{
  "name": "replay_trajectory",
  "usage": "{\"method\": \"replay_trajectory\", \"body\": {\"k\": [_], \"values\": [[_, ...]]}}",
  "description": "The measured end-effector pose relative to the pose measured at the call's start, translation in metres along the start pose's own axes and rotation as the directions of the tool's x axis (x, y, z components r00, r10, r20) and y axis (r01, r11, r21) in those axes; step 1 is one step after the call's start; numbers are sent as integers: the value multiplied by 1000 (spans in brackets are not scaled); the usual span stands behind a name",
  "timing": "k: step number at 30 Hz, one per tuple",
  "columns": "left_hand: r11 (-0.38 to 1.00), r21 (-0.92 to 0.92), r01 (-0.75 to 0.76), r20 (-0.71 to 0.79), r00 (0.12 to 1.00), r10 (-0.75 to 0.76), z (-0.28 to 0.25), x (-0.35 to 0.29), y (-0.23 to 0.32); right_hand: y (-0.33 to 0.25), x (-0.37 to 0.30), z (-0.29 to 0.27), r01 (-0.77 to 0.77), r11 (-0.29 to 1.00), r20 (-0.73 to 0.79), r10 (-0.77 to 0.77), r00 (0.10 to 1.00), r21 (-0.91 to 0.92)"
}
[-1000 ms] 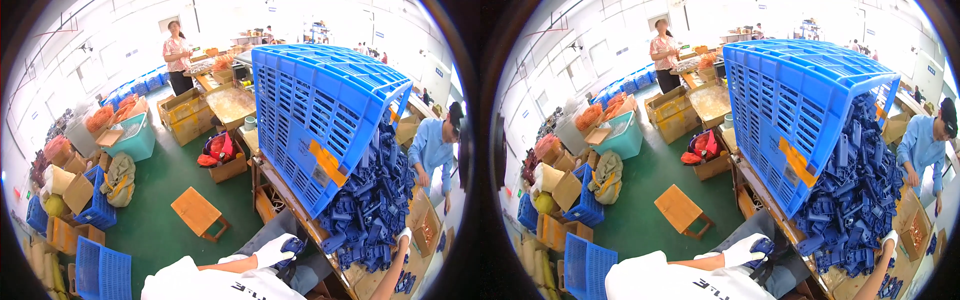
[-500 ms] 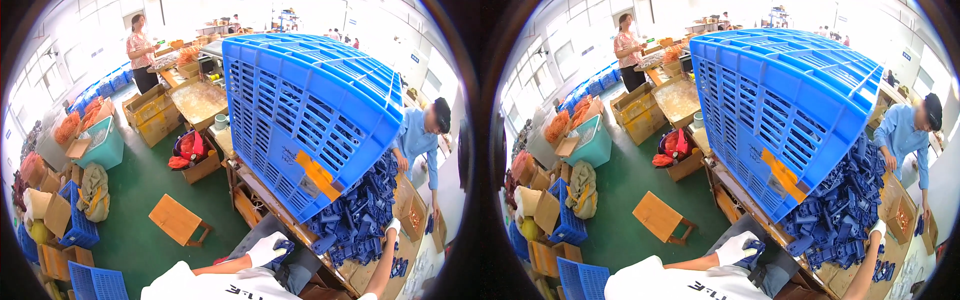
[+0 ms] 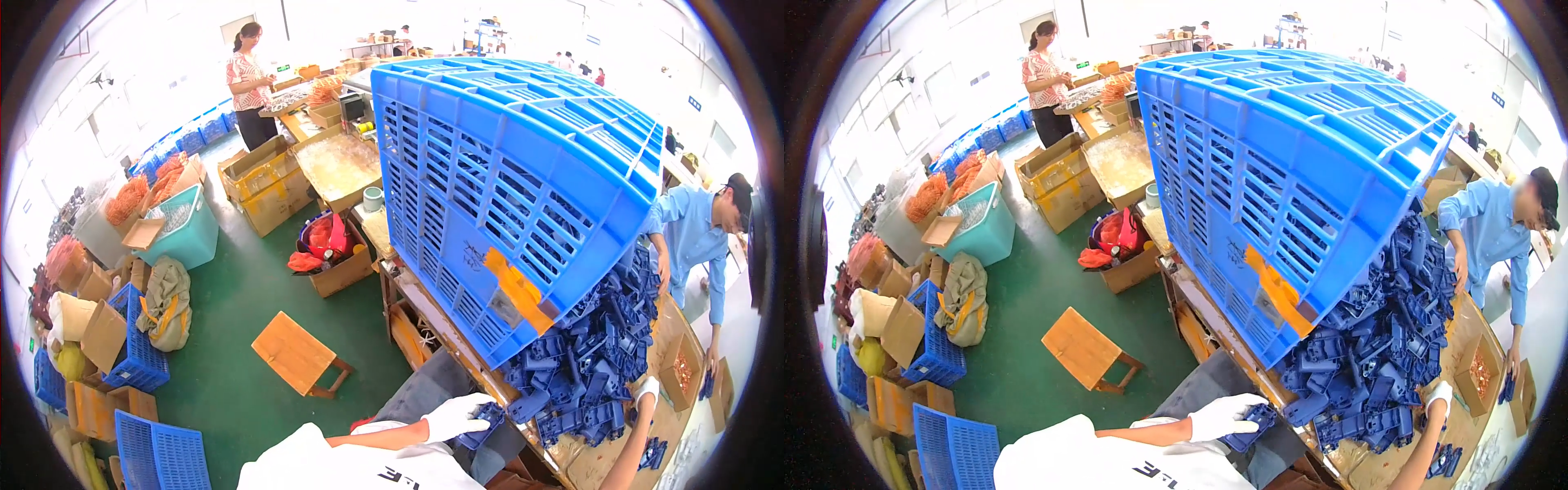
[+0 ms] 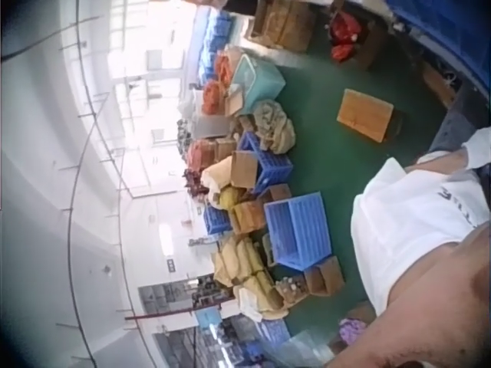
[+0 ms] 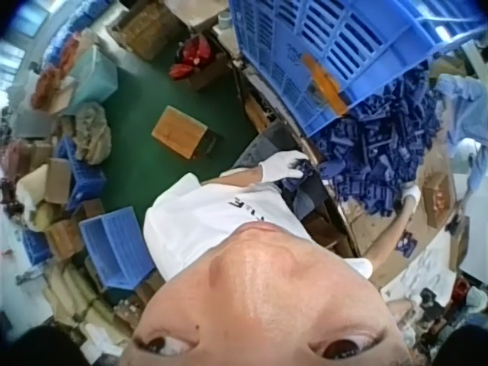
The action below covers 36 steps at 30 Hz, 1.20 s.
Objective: The person picks up a blue plastic casing from a pile, inserts small copper components into it by hand, and places the assembled unit into a cardboard box, repeating the process several times.
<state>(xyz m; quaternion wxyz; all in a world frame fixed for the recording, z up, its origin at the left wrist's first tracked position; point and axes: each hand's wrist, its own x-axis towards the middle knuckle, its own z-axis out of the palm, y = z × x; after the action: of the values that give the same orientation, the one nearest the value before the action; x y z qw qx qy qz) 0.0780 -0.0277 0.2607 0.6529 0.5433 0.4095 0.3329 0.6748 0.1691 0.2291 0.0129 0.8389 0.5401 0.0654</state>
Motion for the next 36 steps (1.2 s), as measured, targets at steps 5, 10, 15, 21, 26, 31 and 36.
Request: {"method": "replay_trajectory", "body": {"k": [5,10,15,21,26,31,36], "values": [[979,-200,44,9,999,-43,13,11,-10,-16,-17,-28,150,988,131,-152,980,20],[902,-429,45,116,993,6,28,33,11,-57,-76,-97,262,831,-370,-74,926,490],[986,166,19,-48,999,-11,46,45,52,-189,-226,-177,466,365,-326,-384,864,806],[840,504,-203,-242,899,364,48,58,38,-276,-311,-123,456,412,-425,-171,889,789],[801,577,-160,-268,889,371,35,54,35,-304,-318,-117,403,337,-379,-138,915,851],[789,606,-101,-247,919,308,25,52,45,-312,-316,-129,343,399,-296,-176,939,850],[776,627,-60,-196,953,233,24,52,52,-311,-318,-131,345,445,-320,-133,938,827]]}}
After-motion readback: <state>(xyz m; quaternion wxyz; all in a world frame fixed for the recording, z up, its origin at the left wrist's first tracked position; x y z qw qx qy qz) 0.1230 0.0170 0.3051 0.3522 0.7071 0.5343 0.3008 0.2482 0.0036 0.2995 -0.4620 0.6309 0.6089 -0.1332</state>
